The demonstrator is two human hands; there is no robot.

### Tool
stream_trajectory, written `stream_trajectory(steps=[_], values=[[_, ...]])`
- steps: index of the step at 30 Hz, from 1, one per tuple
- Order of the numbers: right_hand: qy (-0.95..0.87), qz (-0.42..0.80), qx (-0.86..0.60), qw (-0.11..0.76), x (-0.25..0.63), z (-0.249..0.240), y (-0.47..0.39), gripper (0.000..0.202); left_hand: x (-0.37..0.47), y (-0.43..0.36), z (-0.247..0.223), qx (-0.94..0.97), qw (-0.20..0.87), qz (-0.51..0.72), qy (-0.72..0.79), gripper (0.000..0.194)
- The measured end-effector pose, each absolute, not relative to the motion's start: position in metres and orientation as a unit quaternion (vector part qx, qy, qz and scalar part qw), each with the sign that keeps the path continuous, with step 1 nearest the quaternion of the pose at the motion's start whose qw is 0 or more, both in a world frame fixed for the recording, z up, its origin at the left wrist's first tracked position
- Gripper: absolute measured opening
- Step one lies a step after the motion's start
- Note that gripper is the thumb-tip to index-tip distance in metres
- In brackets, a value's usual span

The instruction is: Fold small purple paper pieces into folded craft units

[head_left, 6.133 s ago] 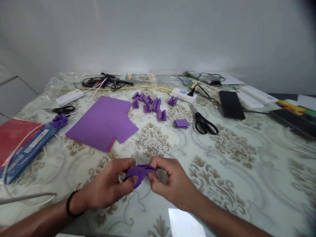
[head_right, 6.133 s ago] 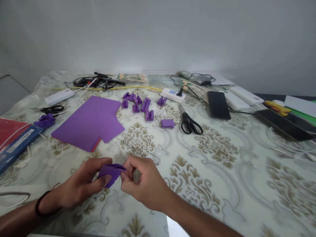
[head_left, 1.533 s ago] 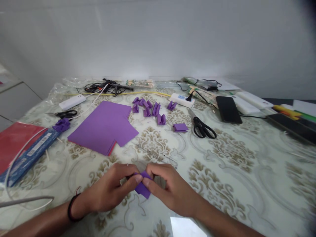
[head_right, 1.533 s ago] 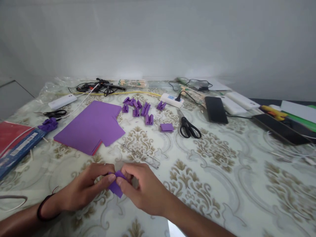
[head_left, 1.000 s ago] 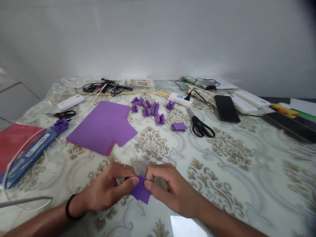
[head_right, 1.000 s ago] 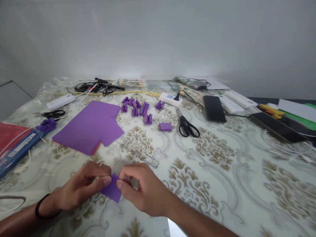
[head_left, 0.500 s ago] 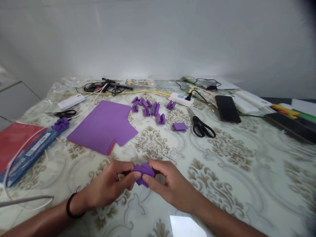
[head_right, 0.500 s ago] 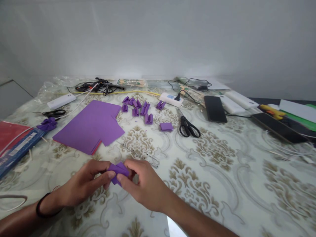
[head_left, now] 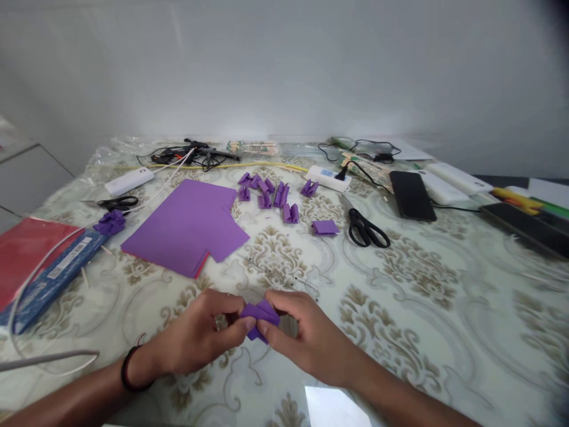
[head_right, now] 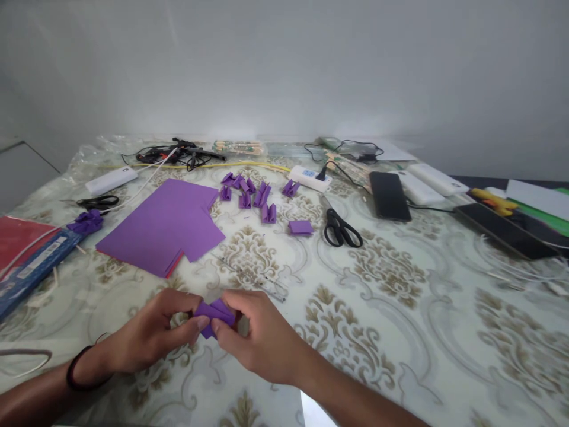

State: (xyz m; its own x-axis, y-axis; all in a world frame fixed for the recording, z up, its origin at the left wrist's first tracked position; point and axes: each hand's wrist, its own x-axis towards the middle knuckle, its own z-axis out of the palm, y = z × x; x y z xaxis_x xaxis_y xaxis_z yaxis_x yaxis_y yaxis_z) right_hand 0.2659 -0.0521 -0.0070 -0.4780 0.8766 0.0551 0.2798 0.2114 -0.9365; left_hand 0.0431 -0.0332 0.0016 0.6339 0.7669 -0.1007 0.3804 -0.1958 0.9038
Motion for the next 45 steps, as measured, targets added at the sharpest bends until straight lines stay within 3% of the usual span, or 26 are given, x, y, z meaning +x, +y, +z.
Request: stream_trajectory(steps=[20,37,45], values=[[-0.705,0.482,-0.401,0.33,0.269,-0.008,-0.051,0.037,0.042,-0.033,0.008,0.734,0.511,0.219,0.39,0.043],[-0.748,0.479,-0.316,0.334,0.267,-0.015,-0.051,0.041,0.04,-0.032,0.003,0.725,0.527,0.239,0.374,0.045],[-0.755,0.457,-0.332,0.332,0.268,-0.016,-0.051,0.041,0.039,-0.03,0.001,0.697,0.538,0.283,0.382,0.026]])
